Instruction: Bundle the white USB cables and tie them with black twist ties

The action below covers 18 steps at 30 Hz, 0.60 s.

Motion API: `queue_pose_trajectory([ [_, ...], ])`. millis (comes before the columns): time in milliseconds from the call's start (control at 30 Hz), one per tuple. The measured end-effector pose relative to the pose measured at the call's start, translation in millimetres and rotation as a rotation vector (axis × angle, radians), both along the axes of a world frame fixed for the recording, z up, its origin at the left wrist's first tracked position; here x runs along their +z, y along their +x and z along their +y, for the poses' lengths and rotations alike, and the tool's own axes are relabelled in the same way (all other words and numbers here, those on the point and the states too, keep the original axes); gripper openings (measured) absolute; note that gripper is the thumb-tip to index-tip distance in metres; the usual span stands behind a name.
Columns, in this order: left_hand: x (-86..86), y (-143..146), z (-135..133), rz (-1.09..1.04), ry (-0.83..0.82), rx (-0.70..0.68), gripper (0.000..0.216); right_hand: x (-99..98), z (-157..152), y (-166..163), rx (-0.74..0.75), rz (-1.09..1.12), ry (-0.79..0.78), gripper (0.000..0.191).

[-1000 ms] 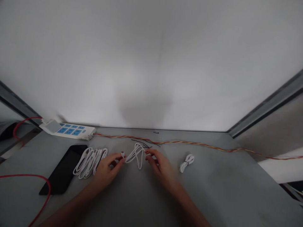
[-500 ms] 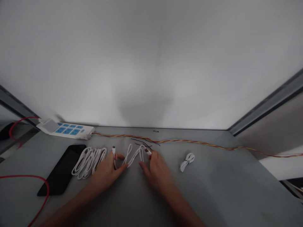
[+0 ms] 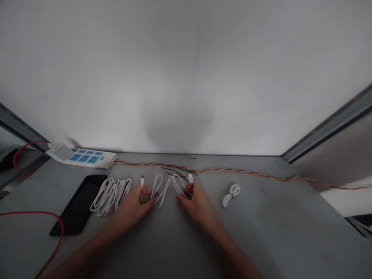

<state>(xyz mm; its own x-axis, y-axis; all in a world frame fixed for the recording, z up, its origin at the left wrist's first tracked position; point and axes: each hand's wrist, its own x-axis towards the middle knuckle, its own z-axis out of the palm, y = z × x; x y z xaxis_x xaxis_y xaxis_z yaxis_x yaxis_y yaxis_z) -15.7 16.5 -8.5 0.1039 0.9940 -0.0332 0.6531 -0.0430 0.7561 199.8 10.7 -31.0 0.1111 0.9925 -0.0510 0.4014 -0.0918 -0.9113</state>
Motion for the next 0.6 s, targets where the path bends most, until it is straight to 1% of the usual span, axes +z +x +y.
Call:
queue_pose_trajectory([
  [100,-2.3,0,1,-0.177,-0.099,0.039,0.025,-0.6,2,-2,0.022,0.294,-0.001,0.038],
  [200,-5.5,3,2,-0.392,-0.148,0.077,0.034,1.1,3,-6,0.015,0.483,-0.028,0.046],
  [300,-8.6,8,1,-0.499,-0.158,0.113,0.042,0.3,0,-14,-0.028,0.538,-0.023,0.048],
  [400,-10.1,13,-3,-0.562,-0.164,0.121,0.044,-3.0,-5,-23,-0.058,0.523,-0.005,0.048],
  [533,-7.6,21,-9,-0.630,-0.151,0.099,0.042,-4.4,-11,-30,0.018,0.543,-0.035,0.047],
  [600,-6.0,24,-13,-0.611,-0.137,0.089,0.041,-2.6,-12,-30,0.016,0.567,-0.022,0.047],
])
